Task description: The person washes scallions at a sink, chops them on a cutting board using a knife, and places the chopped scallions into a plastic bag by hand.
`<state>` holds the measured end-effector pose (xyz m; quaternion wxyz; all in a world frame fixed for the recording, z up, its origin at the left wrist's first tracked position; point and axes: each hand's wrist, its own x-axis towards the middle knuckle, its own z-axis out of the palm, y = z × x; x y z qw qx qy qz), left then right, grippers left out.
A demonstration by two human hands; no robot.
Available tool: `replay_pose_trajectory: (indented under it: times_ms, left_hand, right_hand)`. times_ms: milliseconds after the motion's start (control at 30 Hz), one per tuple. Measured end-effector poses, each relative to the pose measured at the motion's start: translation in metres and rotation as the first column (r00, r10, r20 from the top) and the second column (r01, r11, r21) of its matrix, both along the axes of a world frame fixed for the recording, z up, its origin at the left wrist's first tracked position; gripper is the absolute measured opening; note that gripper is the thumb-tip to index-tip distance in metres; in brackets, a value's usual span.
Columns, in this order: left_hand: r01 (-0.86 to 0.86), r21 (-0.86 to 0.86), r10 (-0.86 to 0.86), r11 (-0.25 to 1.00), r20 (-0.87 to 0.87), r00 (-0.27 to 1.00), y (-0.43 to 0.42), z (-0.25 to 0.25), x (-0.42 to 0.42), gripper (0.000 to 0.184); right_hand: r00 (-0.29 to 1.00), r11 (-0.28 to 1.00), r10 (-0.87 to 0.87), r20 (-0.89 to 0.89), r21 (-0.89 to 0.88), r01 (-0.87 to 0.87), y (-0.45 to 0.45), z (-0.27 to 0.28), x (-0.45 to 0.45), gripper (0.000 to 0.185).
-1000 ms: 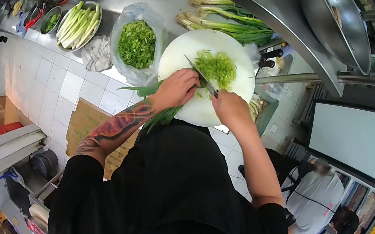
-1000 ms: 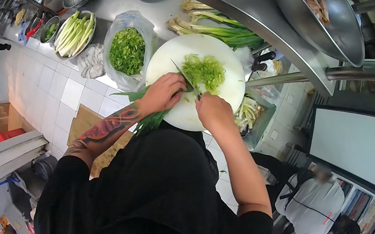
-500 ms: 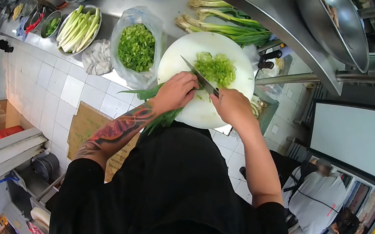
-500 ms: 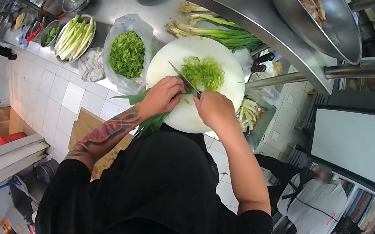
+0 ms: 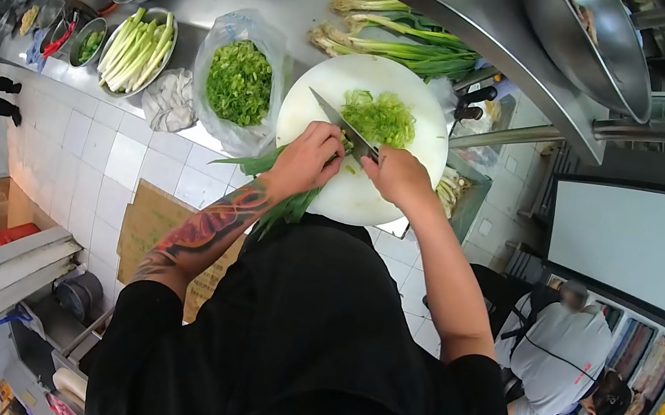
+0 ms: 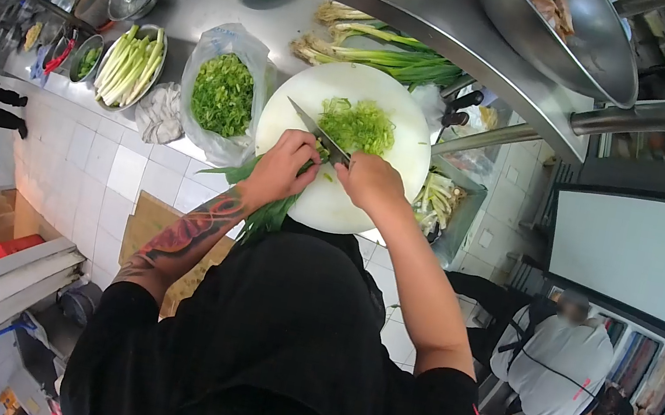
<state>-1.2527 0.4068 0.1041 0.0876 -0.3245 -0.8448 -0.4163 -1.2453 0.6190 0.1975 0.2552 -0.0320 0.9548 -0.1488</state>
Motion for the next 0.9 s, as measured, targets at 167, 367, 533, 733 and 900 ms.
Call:
replay_pose_trajectory:
  times_ms: [167,367,533,733,900]
  left_hand:
    - [-0.034,-0.060,0.032,0.998,-0.029,0.999,-0.001,-0.001,0.003,0.023]
    - [0.001,-0.144,-0.012,0.990,-0.075,0.997,-0.006,0.005,0.007,0.026]
    - [-0.020,-0.153,0.009,0.988,-0.071,0.997,-0.004,0.001,0.009,0.026]
    - [-0.033,-0.109,0.024,0.993,-0.082,0.996,-0.006,-0.004,0.009,0.026]
    - [-0.036,-0.086,0.029,0.996,-0.080,0.996,-0.005,-0.005,0.010,0.025]
  right_hand:
    - [0.992,0.999,0.040,-0.119,0.011,-0.039,0.004,0.012,0.020,0.032]
    - [0.976,0.995,0.091,-0.198,-0.010,-0.095,0.001,0.022,0.031,0.028]
    - [0.978,0.991,0.130,-0.164,0.028,-0.127,0.002,0.050,0.048,0.028]
    - [0.978,0.993,0.122,-0.170,0.013,-0.121,-0.006,0.018,0.025,0.029]
    - [0.991,0.994,0.106,-0.078,0.028,-0.104,-0.005,0.033,0.031,0.030]
